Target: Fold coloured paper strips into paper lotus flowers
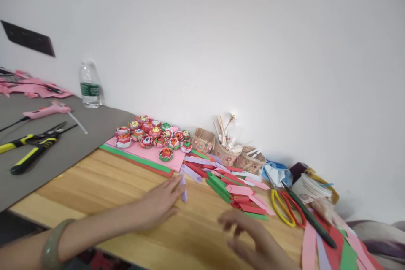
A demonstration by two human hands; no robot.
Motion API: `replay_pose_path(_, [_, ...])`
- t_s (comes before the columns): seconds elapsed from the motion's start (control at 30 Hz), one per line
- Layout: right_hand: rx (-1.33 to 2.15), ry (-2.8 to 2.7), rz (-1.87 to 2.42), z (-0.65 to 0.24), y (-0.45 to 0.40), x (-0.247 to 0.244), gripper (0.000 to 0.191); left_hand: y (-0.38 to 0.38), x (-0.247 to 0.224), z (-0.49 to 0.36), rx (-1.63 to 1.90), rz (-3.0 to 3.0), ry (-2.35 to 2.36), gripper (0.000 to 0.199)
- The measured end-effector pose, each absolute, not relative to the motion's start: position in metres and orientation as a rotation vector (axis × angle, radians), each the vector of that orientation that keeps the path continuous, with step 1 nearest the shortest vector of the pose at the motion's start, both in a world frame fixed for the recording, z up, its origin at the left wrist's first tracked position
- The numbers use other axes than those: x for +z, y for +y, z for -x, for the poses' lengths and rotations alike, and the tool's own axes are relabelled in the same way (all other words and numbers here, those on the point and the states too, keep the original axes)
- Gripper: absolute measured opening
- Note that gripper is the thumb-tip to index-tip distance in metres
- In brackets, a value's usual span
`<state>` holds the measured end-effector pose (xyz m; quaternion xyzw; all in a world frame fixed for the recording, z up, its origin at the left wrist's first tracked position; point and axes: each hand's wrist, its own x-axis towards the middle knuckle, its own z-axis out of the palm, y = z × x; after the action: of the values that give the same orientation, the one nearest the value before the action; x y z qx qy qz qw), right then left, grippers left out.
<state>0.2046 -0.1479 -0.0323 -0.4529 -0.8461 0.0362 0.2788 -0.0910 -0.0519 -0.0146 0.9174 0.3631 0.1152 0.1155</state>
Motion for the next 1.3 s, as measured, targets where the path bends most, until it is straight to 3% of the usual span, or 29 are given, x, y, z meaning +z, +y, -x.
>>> replay_pose_path(0.1, [-0.042, -2.187, 1.487, -0.209, -0.098, -0.013, 0.047, -0.041, -0.023, 0.073, 0.320, -2.781, 0.972, 0.047])
replay_pose_path(0.23, [-0.159, -2.269, 1.635, -0.205, -0.067, -0.026, 0.059, -0.026, -0.037, 0.042, 0.322, -2.848, 0.901, 0.040])
replay_pose_path(0.43, [-0.074, -2.357, 1.503, -0.202, -0.063, -0.026, 0.049, -0.014, -0.043, 0.001, 0.262, -2.956, 0.819, 0.045])
replay_pose_path(0.53, [-0.009, -2.307, 1.430, -0.205, -0.063, -0.014, 0.038, -0.013, -0.041, -0.007, 0.266, -2.986, 0.730, 0.062])
replay_pose_path(0.63, [0.087, -2.226, 1.381, -0.216, -0.061, -0.001, 0.029, -0.008, -0.037, -0.008, 0.330, -2.990, 0.583, 0.049])
replay_pose_path(0.73, [0.110, -2.107, 1.481, -0.235, -0.051, 0.010, 0.029, 0.006, -0.027, -0.006, 0.524, -2.883, 0.569, 0.024])
replay_pose_path(0.8, [0.146, -2.090, 1.573, -0.245, -0.042, 0.015, 0.041, 0.021, -0.017, -0.007, 0.527, -2.860, 0.761, 0.029])
replay_pose_path(0.87, [0.255, -2.119, 1.652, -0.250, -0.036, 0.015, 0.060, 0.036, -0.008, -0.009, 0.400, -2.822, 0.967, 0.056])
replay_pose_path(0.93, [0.376, -2.219, 1.618, -0.247, -0.034, 0.011, 0.068, 0.045, -0.004, -0.010, 0.253, -2.796, 1.046, 0.065])
replay_pose_path(1.03, [0.466, -2.278, 1.509, -0.239, -0.039, -0.001, 0.063, 0.044, -0.014, -0.005, 0.165, -2.889, 0.863, 0.051])
replay_pose_path(1.3, [0.410, -2.096, 1.357, -0.246, -0.045, -0.009, 0.044, 0.027, -0.038, 0.016, 0.483, -3.142, 0.590, 0.043])
